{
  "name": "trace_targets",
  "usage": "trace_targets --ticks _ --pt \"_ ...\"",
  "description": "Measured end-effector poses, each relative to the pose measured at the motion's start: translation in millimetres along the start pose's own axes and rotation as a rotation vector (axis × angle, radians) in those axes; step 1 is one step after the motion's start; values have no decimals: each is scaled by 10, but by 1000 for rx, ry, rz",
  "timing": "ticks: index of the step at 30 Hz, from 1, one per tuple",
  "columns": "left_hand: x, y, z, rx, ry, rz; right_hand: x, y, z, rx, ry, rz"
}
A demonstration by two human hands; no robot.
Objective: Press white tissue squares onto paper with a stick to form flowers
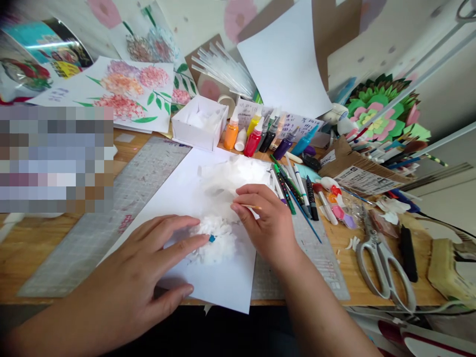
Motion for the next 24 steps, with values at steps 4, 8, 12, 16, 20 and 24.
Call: trace_targets --ticks 4,8,12,16,20,24 --pt "-5 -9 5 -12 3 -13 4 -52 -9 -28 65 -59" --pt "7 2 21 -9 12 -21 -33 -227 -47 427 263 -321" --pt "8 11 29 20 9 -17 -72 -263 -77 792 487 -364" --pt "3 2 23 20 2 -8 -124 -187 41 873 561 -278" --pt "1 -16 4 20 5 -13 -151 -65 236 914 514 -87" --pt "1 -32 -8 11 12 -15 -181 25 304 691 502 24"
Point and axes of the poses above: each hand's wrist, its own x-axis towards the middle knuckle, its own y-axis out of the palm, z = x × y, the point moved 2 cm from there along x, towards the middle knuckle, and after that the axes turned 8 degrees about z, right-handed, at the moved point
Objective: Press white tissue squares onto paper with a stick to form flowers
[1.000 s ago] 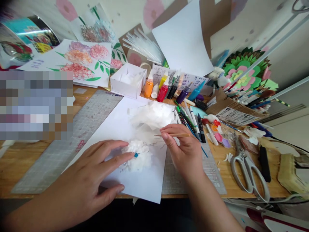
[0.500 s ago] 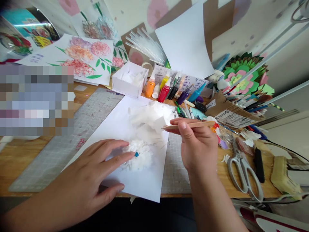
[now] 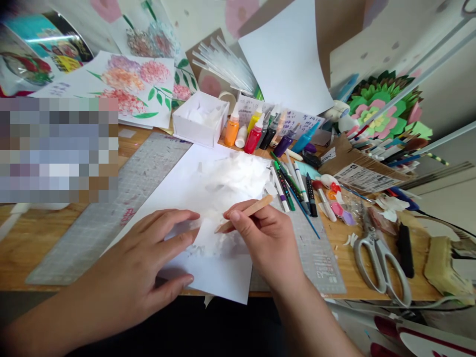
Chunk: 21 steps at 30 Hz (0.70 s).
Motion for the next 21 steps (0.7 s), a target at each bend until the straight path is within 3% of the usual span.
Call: trace_targets --ticks 6,21 --pt "10 -16 -1 -13 -1 13 -21 58 40 -432 -163 20" --pt "22 -33 -16 -14 -6 27 -17 146 68 -613 -369 130"
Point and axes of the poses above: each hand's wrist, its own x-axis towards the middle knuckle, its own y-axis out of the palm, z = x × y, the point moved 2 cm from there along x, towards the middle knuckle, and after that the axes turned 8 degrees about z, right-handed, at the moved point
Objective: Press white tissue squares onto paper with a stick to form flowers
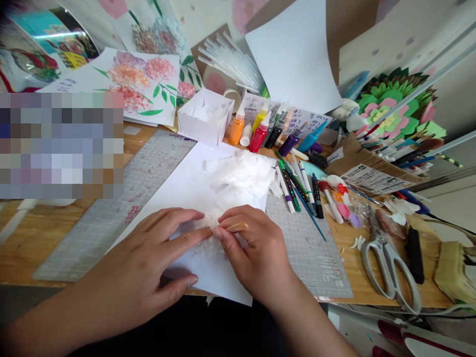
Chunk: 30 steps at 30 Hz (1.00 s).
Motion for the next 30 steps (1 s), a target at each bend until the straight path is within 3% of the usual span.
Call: trace_targets --ticks 9,16,30 --pt "-2 4 3 5 -5 3 -132 -1 -70 -55 -121 44" --pt "2 -4 -2 17 -3 19 -181 -83 -102 75 -22 -107" --pt "1 7 -7 21 -18 9 -232 -96 -33 -91 -136 45"
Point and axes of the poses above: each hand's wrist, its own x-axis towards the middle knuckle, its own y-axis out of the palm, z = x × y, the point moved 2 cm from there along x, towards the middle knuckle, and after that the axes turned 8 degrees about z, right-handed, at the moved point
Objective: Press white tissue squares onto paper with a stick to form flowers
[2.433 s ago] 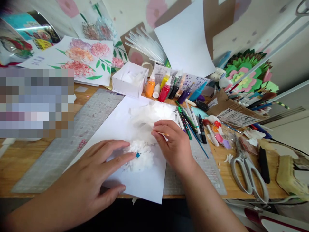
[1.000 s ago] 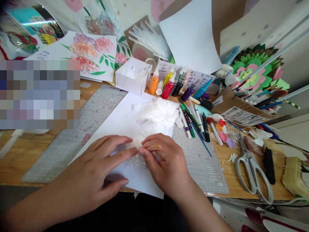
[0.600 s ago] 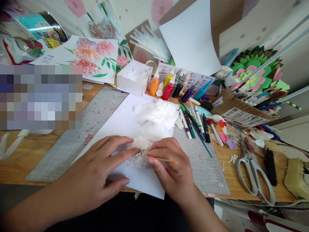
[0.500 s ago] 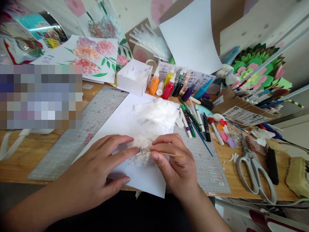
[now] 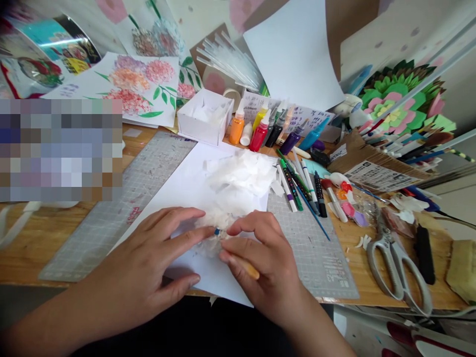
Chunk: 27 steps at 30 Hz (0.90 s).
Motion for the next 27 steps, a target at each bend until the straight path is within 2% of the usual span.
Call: trace_targets --ticks 5,8,11,13,14,21,27 --pt "12 -5 -11 6 23 14 -70 30 63 -124 -68 51" --pt "23 -2 -12 9 35 16 -125 -4 6 -77 -61 59" --pt "29 5 -9 20 36 23 -124 -105 -156 82 53 -87" --pt "26 7 -7 27 35 30 -76 -165 -284 92 157 -205" --pt "23 9 -6 27 35 34 -36 -177 -339 73 182 -215" --pt "-7 15 14 9 49 24 188 -54 -516 115 137 -106" --pt "-9 -3 7 -14 73 17 174 0 -578 118 242 -106"
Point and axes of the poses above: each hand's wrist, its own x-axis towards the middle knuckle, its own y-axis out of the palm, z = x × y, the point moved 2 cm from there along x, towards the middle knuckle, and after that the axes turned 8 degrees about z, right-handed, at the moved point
